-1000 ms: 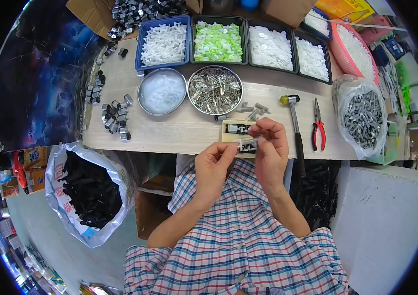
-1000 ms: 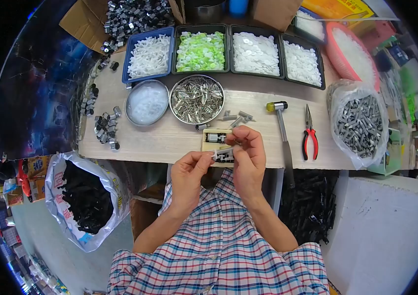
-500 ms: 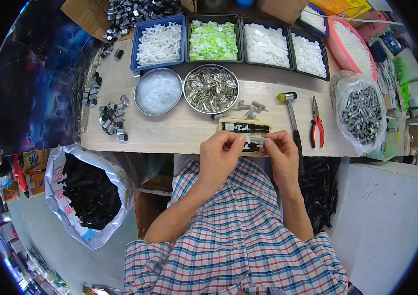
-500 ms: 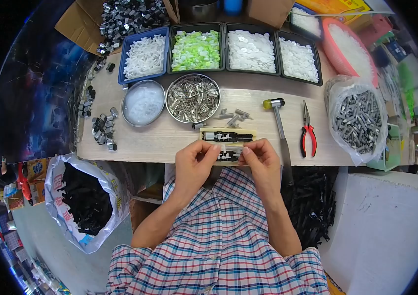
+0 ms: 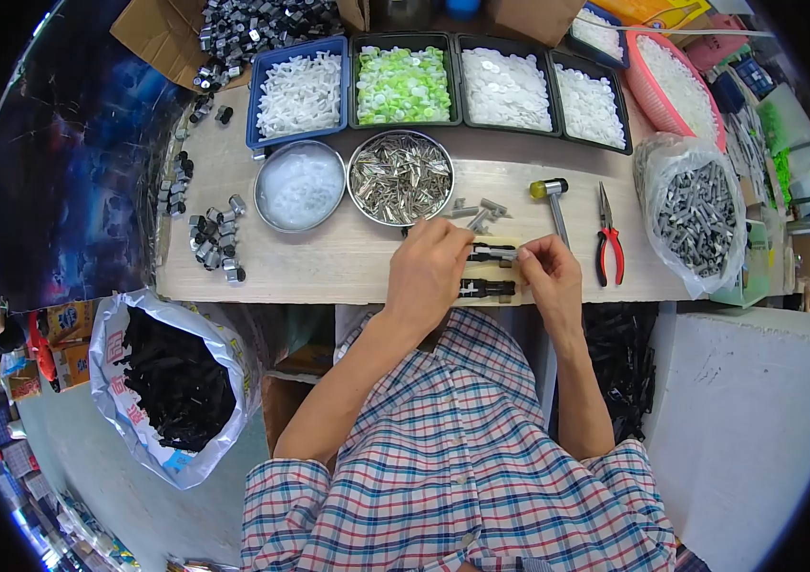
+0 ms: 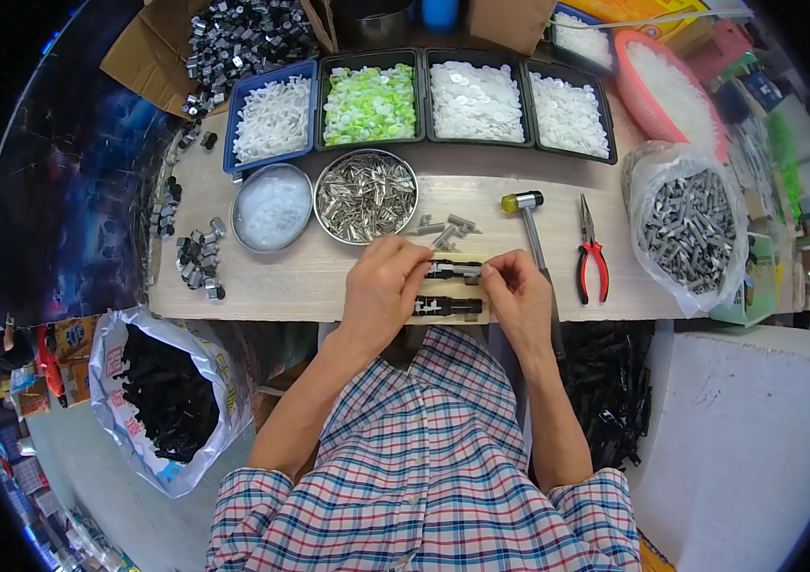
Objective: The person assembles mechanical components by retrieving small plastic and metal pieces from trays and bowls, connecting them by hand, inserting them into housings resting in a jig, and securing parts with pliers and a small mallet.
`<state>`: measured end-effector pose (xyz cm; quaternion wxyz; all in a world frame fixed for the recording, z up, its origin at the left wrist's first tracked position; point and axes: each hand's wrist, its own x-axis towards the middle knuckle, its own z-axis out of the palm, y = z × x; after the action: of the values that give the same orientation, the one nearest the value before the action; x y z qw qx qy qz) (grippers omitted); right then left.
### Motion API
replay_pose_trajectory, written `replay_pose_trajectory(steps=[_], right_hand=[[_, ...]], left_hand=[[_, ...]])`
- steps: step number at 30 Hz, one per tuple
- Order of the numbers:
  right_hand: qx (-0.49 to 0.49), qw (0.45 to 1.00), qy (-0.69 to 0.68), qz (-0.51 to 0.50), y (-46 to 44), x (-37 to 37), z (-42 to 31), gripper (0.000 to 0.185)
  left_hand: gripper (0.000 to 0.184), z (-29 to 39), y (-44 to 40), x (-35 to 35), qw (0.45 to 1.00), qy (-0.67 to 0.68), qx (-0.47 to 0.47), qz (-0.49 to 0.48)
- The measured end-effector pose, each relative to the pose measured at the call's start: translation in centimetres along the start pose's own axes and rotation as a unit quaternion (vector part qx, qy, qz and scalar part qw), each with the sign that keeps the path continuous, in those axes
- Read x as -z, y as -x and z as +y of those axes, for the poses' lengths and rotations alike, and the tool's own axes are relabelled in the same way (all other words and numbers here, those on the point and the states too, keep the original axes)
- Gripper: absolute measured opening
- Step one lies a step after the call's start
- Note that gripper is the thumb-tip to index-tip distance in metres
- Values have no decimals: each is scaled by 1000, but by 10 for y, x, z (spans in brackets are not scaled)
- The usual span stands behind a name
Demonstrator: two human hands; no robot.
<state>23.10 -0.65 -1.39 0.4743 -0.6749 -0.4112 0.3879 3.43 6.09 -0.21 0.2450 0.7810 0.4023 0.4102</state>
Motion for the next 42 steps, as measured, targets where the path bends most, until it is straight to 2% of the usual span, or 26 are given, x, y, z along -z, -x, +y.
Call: replay_pose_trajectory(steps=[5, 8, 11, 17, 18, 21, 24, 27, 30, 31, 32, 35, 38, 42], right_hand=[[1, 999, 48, -23, -2, -1, -12, 9], [50, 995, 84, -17, -4, -2, -8, 9], [172, 966, 191, -9, -3, -2, -9, 11], [189, 963, 193, 16, 9, -16, -9, 18], [234, 946, 222, 25, 7, -18, -3, 23], [261, 944, 199, 48, 5, -19, 10, 23], [170, 975, 139, 15, 7, -16, 9, 22], [168, 981, 94, -29, 0, -8, 10, 21], [117, 984, 97, -89, -10, 8, -1, 21], [102, 989, 85, -67, -12, 8, -3, 20], [141, 980, 139, -23, -17, 5, -7, 19], [241, 949, 202, 18, -44, -4, -8, 20], [296, 910, 290, 0, -67, -14, -4, 23], [283, 902, 324, -21, -77, -17, 8, 21]], left_hand=[[7, -2, -4, -9, 996, -32, -52, -58], [9, -6, -6, -17, 991, -83, -70, -81], [10, 0, -10, -15, 985, -112, -89, -94], [10, 11, -9, -15, 980, -141, -89, -106], [10, 11, -10, -15, 979, -143, -92, -108], [9, 9, -11, -13, 977, -141, -99, -123], [9, 5, -10, -15, 978, -134, -96, -129], [7, 0, -11, -14, 979, -119, -114, -117], [7, -5, -8, -11, 980, -109, -125, -112], [8, -6, -8, -8, 980, -107, -124, -114], [10, -5, -7, -5, 987, -81, -107, -90], [19, -6, -13, 11, 998, -20, -56, -16], [19, -27, -29, 33, 996, -41, -12, 76], [21, -78, -60, 72, 982, -88, 52, 159]])
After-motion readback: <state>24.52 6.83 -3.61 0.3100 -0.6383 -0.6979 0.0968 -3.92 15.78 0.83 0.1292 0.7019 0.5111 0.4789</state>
